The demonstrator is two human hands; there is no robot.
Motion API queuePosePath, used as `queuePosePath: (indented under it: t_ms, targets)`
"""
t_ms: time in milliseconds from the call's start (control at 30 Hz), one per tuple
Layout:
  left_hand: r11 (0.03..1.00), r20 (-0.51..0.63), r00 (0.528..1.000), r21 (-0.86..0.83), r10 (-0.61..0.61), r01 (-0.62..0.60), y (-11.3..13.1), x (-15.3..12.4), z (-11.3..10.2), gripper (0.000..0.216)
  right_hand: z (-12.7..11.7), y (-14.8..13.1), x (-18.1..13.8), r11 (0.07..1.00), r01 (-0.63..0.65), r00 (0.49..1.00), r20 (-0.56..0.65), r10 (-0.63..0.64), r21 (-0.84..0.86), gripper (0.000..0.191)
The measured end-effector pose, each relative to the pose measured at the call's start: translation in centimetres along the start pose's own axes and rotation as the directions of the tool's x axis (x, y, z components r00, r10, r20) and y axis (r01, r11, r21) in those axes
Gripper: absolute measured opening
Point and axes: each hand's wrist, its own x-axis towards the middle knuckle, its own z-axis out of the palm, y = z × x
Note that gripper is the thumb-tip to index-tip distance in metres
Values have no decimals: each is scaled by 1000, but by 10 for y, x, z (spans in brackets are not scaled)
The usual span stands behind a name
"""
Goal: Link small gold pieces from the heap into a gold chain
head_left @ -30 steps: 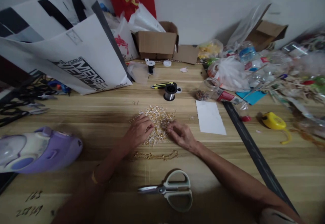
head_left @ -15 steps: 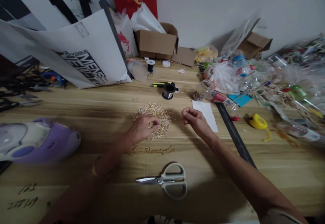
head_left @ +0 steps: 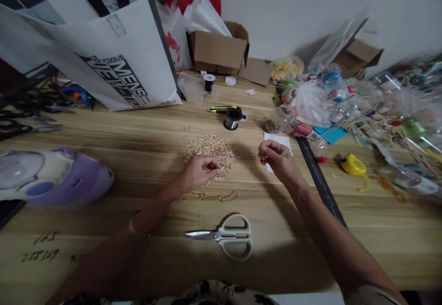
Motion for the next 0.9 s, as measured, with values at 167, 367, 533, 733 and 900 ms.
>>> queuePosePath:
  t_ms: [167,367,533,733,900]
  targets:
    - [999,15,999,-15,-28,28,-2,-3,3,6,2,-6,-9,1000,7,1000,2,-7,27,21]
    - [997,9,999,-70,-37,38,-4,-7,8,4,7,-17,-15,997,30,999,16,-31,74,20]
    - [997,28,999,-71,-34,36,-11,-10,17,4,11,-19,-18,987,18,998,59,-28,162,20]
    - [981,112,992,-192,54,-31,6,-7,26,3,32,-11,-24,997,74,996,58,-72,-26,19]
    - [902,205,972,-390,-113,187,15,-6,36,9,58,-2,-36,926,254,961,181,-209,-279,19]
